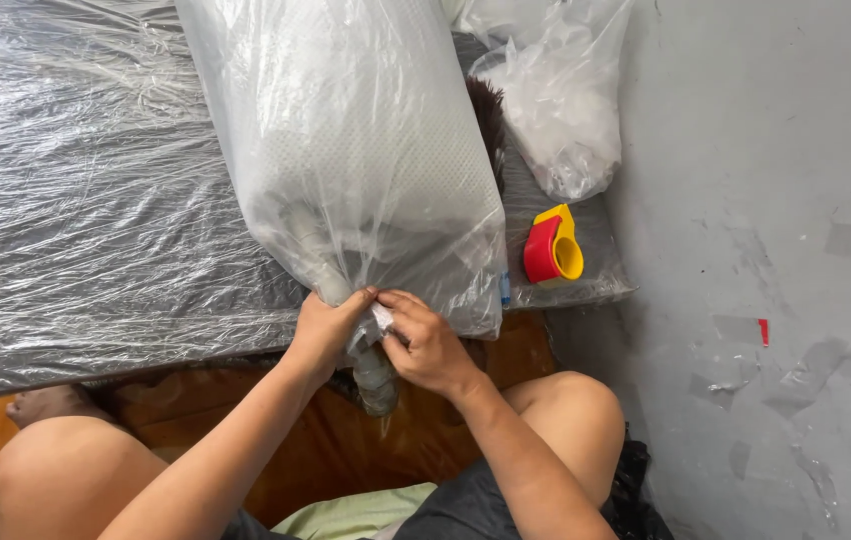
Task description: The person is placing a pillow into a plastic bag and using a vacuum cleaner hose to remove the air, then smoothing the bag to compress it.
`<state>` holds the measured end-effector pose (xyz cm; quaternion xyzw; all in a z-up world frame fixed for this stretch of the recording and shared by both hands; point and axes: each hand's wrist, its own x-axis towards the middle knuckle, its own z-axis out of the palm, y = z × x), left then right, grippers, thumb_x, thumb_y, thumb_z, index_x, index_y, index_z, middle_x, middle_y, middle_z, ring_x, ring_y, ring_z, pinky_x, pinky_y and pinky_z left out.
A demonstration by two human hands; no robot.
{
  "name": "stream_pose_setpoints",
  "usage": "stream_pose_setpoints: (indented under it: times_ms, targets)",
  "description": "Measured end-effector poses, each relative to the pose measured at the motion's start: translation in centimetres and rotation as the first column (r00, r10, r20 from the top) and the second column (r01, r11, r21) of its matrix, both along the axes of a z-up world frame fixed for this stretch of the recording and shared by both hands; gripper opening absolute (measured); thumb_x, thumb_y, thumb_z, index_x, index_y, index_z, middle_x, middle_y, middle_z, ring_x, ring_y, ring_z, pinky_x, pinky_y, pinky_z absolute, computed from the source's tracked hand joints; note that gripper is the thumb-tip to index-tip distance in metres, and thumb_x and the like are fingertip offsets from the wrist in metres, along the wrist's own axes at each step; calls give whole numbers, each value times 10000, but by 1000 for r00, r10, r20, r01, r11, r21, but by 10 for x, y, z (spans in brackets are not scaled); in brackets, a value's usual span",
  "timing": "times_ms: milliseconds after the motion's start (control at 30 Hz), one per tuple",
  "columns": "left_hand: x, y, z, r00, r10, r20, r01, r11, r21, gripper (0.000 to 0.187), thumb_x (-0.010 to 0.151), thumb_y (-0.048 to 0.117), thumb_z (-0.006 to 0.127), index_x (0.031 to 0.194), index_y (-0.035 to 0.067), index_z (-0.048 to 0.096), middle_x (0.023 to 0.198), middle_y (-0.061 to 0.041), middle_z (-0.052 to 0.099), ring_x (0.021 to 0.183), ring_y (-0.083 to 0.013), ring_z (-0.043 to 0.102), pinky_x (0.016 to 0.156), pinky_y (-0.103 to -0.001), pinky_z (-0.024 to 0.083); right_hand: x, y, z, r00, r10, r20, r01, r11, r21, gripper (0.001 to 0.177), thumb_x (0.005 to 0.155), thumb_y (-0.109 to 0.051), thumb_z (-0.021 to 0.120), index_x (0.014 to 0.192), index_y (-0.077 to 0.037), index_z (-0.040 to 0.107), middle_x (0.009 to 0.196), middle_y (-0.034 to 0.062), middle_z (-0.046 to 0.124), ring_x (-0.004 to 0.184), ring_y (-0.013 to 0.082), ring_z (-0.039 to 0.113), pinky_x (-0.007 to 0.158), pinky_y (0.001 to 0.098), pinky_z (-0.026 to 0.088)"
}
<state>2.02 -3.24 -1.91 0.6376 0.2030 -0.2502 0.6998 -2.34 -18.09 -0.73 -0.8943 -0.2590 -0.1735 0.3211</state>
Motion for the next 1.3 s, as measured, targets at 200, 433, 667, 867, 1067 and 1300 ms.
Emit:
stream_pose_setpoints:
  times_ms: [200,433,667,867,1067,1300]
  targets:
    - [-3,5,17,999,53,3,-53,999,3,909,735,376,857,1446,-57,490,1354,-320,592,1311,-465,563,972,-600,523,11,-83,12,861,-455,-226,508,789,345,252,946,-83,635,1184,-92,717,1142,94,742,1149,228,661,969,347,502]
    - [-3,0,4,999,41,3,-40,998,-47,903,737,302,808,1467,-94,455,1416,-343,544,1373,-476,501,1064,-582,466,42,-123,-40,464,-290,-837,842,439,315,851,898,-477,801,1430,60,412,1292,327,537,1187,424,579,920,597,499]
    - [-7,19,32,998,52,33,-50,996,-69,849,745,256,756,1464,-80,452,1421,-345,541,1390,-473,486,1105,-563,453,50,-32,1,408,77,-910,828,390,404,432,850,-184,857,1180,48,700,1050,267,745,894,339,762,745,543,610]
    - [-7,38,59,998,-1,69,4,999,-48,857,718,272,768,1453,-52,467,1415,-308,565,1373,-438,523,1095,-540,475,57,9,26,397,105,-912,665,652,365,644,862,-215,823,1413,21,586,1326,223,662,1190,319,651,976,518,539]
    - [-2,45,59,996,-55,71,54,998,7,822,740,300,764,1436,-47,495,1390,-295,593,1366,-420,537,1111,-520,469,71,26,12,425,168,-890,635,645,425,518,864,-80,719,1347,71,609,1252,239,671,1143,336,660,964,535,532]
    - [6,55,57,994,-81,75,77,996,49,842,741,347,780,1439,-36,503,1393,-287,599,1368,-422,535,1111,-523,475,62,52,49,308,301,-902,688,585,430,512,899,-286,672,1284,52,679,1183,256,697,1116,342,637,1054,532,484]
